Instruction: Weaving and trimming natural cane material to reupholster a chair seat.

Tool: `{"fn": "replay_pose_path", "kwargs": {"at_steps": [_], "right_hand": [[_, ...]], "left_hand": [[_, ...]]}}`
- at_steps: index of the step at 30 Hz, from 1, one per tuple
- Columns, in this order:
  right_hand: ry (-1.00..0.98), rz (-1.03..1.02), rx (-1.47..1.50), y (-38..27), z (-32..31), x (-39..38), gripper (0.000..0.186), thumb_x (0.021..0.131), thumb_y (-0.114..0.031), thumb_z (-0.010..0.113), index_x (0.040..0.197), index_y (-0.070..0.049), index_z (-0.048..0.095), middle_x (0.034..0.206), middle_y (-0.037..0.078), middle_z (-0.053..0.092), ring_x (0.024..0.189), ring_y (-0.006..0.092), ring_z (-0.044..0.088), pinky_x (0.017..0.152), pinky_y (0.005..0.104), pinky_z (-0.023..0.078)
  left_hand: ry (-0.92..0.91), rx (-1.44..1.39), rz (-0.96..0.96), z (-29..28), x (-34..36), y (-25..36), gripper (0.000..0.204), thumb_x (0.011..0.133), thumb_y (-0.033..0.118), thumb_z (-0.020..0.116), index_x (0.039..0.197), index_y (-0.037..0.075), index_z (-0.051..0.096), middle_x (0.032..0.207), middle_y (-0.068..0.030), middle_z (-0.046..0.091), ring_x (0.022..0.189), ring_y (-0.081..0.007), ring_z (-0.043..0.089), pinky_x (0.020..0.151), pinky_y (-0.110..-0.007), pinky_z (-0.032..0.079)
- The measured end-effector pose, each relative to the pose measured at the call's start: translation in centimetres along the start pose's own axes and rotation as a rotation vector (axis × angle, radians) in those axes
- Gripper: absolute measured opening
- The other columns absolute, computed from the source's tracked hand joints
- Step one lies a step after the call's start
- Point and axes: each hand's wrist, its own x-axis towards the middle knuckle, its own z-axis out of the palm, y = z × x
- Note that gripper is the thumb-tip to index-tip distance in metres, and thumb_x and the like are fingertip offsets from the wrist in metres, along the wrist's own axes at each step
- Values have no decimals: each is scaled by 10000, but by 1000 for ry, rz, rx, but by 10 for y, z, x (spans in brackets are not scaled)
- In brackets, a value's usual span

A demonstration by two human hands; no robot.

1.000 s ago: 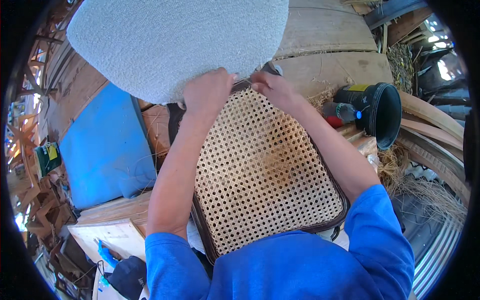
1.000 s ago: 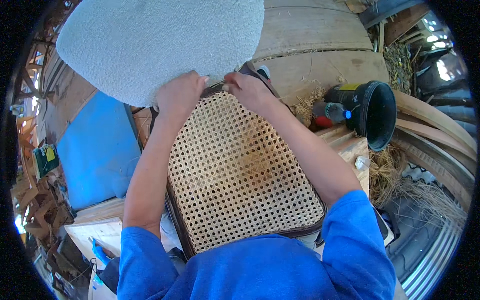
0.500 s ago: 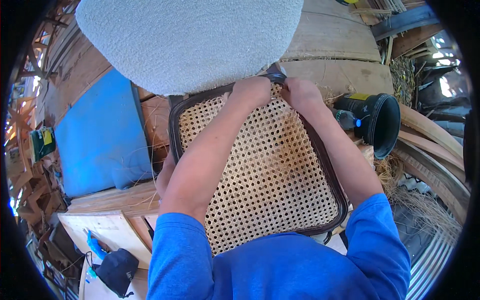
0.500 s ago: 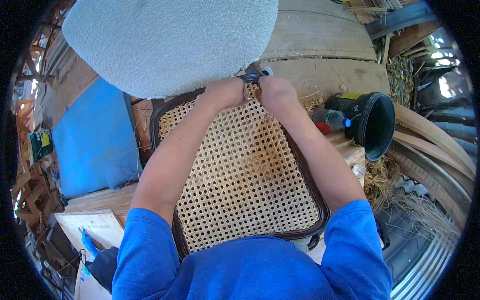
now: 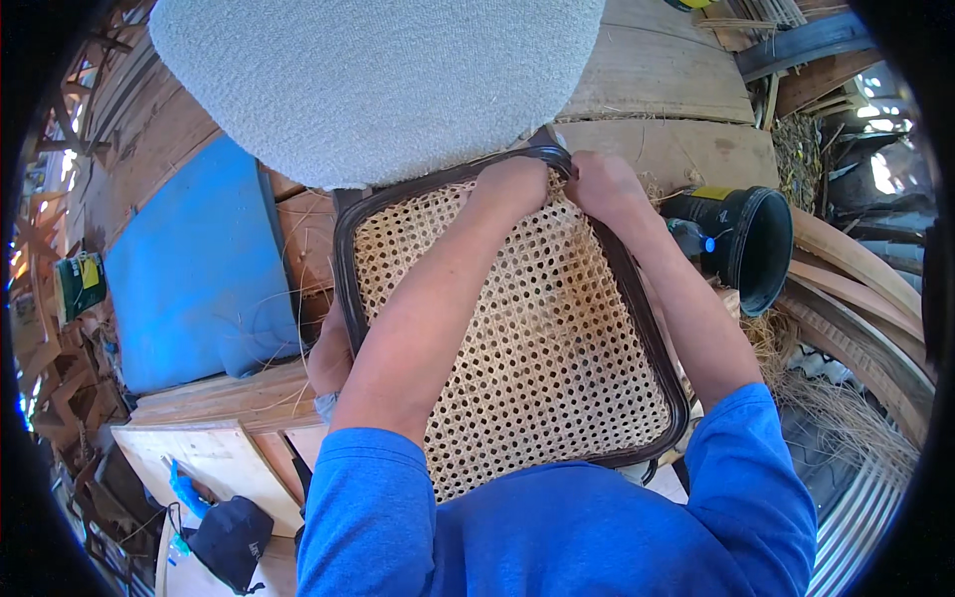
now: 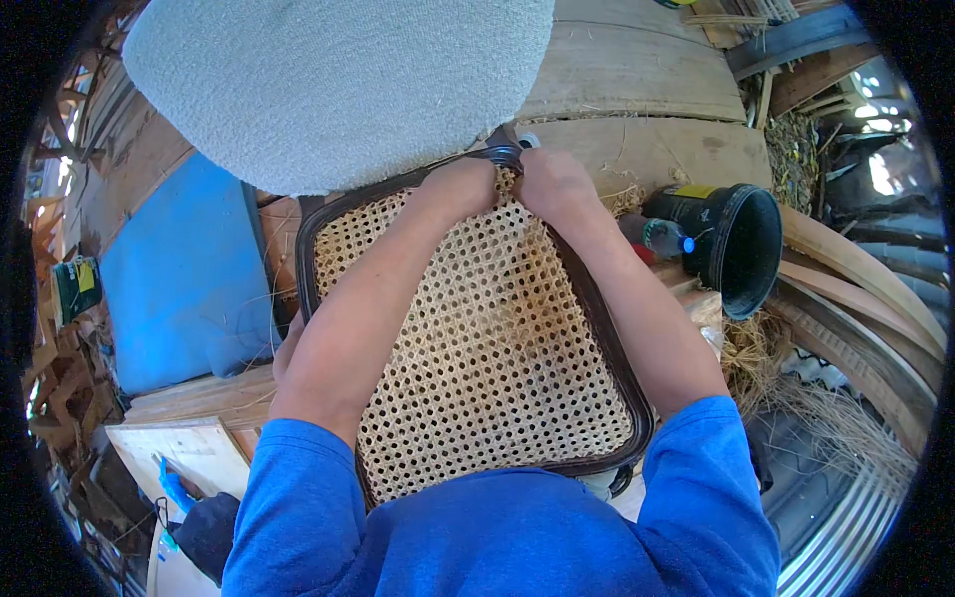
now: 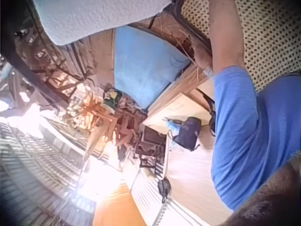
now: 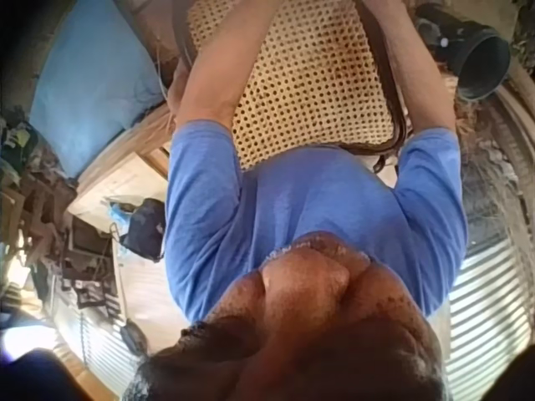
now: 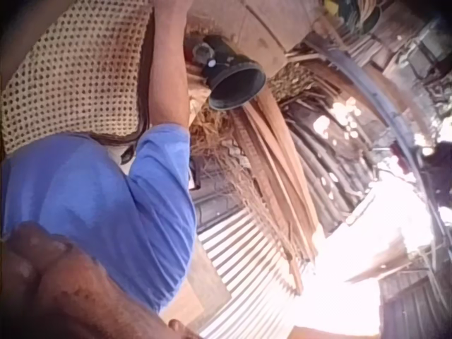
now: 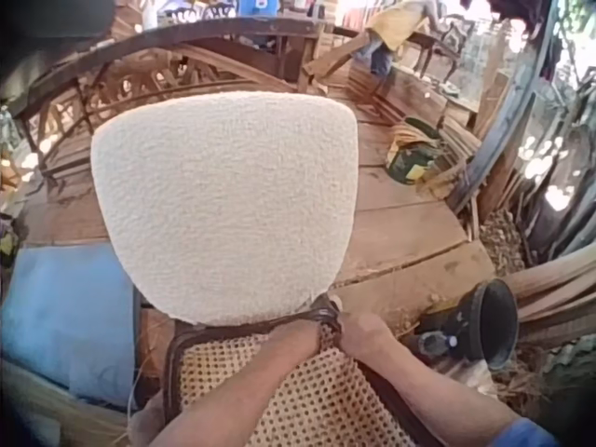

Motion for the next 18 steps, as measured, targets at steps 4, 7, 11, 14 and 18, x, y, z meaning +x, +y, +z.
{"fn": "replay_pose_path", "kwargs": {"at_steps": [4, 7, 11, 14, 18], "right_hand": [[-16, -68, 30, 10, 3, 1, 147, 750, -151, 619, 820, -22, 637, 818, 206, 651, 798, 396, 626, 731, 452, 498], [-42, -138, 14, 17, 5, 7, 130, 766, -134, 606, 826, -25, 640, 816, 203, 653, 800, 393, 627, 721, 455, 497], [-123, -63, -152, 4, 6, 5, 128, 810, -133, 570, 853, -39, 647, 852, 190, 667, 835, 372, 640, 738, 452, 506], [-201, 82, -235, -22, -6, 1, 190, 835, -114, 532, 946, -73, 681, 973, 159, 676, 937, 325, 655, 789, 424, 525], [-159, 56, -267, -24, 3, -5, 213, 837, -116, 535, 981, -81, 688, 1029, 150, 668, 984, 321, 643, 811, 410, 525]], "left_hand": [[16, -2, 16, 7, -2, 0, 249, 832, 202, 610, 922, -19, 679, 958, -219, 667, 890, -351, 657, 772, -444, 522], [43, 25, 23, 13, -8, -2, 284, 852, 233, 603, 987, -10, 658, 1001, -218, 661, 928, -362, 645, 791, -455, 516], [82, -2, 27, 21, -13, -9, 345, 868, 273, 590, 1083, 4, 614, 1058, -213, 649, 986, -354, 630, 824, -453, 508], [48, -27, -4, 8, -20, 0, 357, 865, 290, 581, 1083, 10, 619, 1068, -211, 648, 995, -348, 630, 835, -445, 507], [16, -33, -94, 4, -14, 3, 328, 850, 287, 571, 995, 12, 674, 1058, -206, 657, 974, -340, 644, 834, -440, 511]]}}
